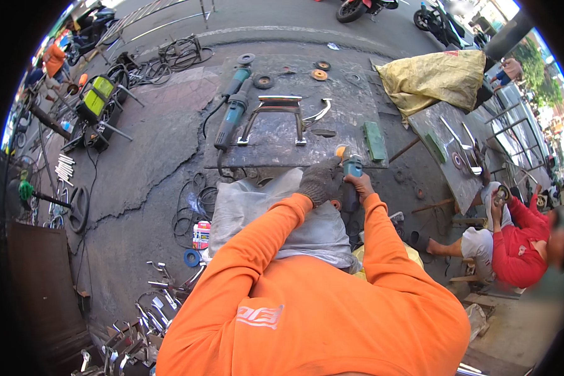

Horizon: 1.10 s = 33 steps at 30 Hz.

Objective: The person uses an angle grinder to polish a curved metal tube, then wipes it with a cloth. They repeat the process on a second metal piece, grinding and wiping each one individually.

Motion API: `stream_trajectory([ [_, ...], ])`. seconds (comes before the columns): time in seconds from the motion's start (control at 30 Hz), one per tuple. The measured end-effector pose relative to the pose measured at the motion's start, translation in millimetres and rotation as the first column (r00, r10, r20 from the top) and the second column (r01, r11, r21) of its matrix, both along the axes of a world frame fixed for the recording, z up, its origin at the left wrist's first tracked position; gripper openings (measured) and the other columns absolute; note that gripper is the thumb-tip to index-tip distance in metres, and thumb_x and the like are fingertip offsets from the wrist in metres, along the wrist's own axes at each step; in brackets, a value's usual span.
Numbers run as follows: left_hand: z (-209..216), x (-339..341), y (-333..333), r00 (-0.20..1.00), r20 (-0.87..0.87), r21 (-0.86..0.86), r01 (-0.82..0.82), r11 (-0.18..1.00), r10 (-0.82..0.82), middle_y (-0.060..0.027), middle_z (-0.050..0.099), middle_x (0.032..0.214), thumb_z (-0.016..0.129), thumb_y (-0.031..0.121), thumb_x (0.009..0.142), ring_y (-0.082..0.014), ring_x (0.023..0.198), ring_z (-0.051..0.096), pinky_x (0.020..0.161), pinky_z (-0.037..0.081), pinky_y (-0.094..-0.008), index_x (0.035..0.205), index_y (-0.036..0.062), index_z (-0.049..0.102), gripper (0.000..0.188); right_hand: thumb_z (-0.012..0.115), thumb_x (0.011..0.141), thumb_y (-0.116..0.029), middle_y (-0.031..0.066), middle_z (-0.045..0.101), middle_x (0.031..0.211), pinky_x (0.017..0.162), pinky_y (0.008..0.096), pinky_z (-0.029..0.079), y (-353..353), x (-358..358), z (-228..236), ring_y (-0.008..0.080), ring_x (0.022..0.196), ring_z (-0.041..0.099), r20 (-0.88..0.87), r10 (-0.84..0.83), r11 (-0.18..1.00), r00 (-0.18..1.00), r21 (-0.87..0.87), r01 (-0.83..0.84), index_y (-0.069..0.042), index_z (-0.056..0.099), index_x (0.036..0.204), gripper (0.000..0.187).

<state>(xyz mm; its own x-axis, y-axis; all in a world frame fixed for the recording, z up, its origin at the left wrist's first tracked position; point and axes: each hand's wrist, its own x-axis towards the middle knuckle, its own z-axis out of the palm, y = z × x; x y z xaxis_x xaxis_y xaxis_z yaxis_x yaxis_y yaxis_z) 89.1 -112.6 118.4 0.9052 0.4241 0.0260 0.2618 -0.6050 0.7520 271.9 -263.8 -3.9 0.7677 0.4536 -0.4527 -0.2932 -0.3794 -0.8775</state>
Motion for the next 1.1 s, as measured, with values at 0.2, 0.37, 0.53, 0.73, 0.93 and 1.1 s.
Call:
stream_trajectory([
  [0.2,-20.5,35.4,-32.1,0.923,-0.352,0.01,0.172,0.985,-0.157,-0.0288,0.072,0.12,0.062,0.053,0.095,-0.0461,0.108,0.072,0.094,0.055,-0.0525,0.163,0.0174,0.037,0.081,0.085,0.072,-0.04,0.0311,0.073,0.109,0.092,0.0491,0.055,-34.9,-81.4,2.1,0.0464,0.109,0.071,0.435,0.146,0.934,0.889,-0.357,0.022,0.001,0.067,0.107,0.057],
  [0.37,-32.0,30.4,-35.1,0.932,-0.319,0.053,0.198,0.979,-0.171,-0.0273,0.075,0.112,0.06,0.05,0.098,-0.046,0.104,0.072,0.093,0.055,-0.0544,0.151,0.0196,0.054,0.061,0.088,0.069,-0.05,0.0295,0.074,0.111,0.092,0.0486,0.056,-44.6,-99.2,14.9,0.0449,0.109,0.072,0.363,0.147,0.925,0.92,-0.38,0.002,0.002,0.068,0.108,0.068],
  [0.53,-27.3,28.5,-26.7,0.949,-0.269,-0.044,0.157,0.987,-0.163,-0.027,0.074,0.114,0.065,0.039,0.098,-0.0446,0.105,0.072,0.092,0.056,-0.0515,0.146,0.015,0.059,0.054,0.091,0.066,-0.048,0.0261,0.074,0.112,0.091,0.0445,0.057,-39.0,-95.6,13.0,0.0387,0.1,0.075,0.325,0.093,0.942,0.941,-0.336,0.023,0.004,0.066,0.117,0.077],
  [0.73,19.7,36.3,74.1,0.983,0.162,0.274,-0.127,0.953,0.084,-0.0194,0.071,0.126,0.082,0.027,0.085,-0.037,0.119,0.067,0.098,0.053,-0.0473,0.145,0.0107,0.059,0.067,0.092,0.073,-0.035,0.0105,0.069,0.1,0.065,0.0347,0.056,-48.2,-19.7,34.1,0.0185,0.077,0.068,-0.03,-0.237,0.968,0.971,0.073,0.238,0.002,0.064,0.123,0.068],
  [0.93,71.2,52.0,185.0,0.905,-0.254,0.361,-0.237,0.902,0.34,-0.0132,0.071,0.132,0.084,0.041,0.08,-0.0348,0.126,0.064,0.108,0.048,-0.0506,0.135,0.0155,0.069,0.062,0.091,0.076,-0.035,0.0097,0.068,0.091,0.062,0.0349,0.056,-41.7,17.3,46.5,0.0188,0.072,0.069,-0.064,-0.198,0.974,0.978,0.099,0.203,0.0,0.062,0.122,0.064],
  [1.1,73.2,48.0,185.5,0.918,-0.263,0.421,-0.167,0.892,0.296,-0.017,0.075,0.113,0.081,0.059,0.079,-0.0363,0.114,0.069,0.096,0.053,-0.0486,0.11,0.0107,0.076,0.058,0.092,0.069,-0.034,0.0134,0.071,0.101,0.077,0.039,0.057,-0.7,0.2,29.4,0.0247,0.088,0.072,0.245,-0.129,0.972,0.961,-0.159,0.171,0.003,0.066,0.118,0.067],
])
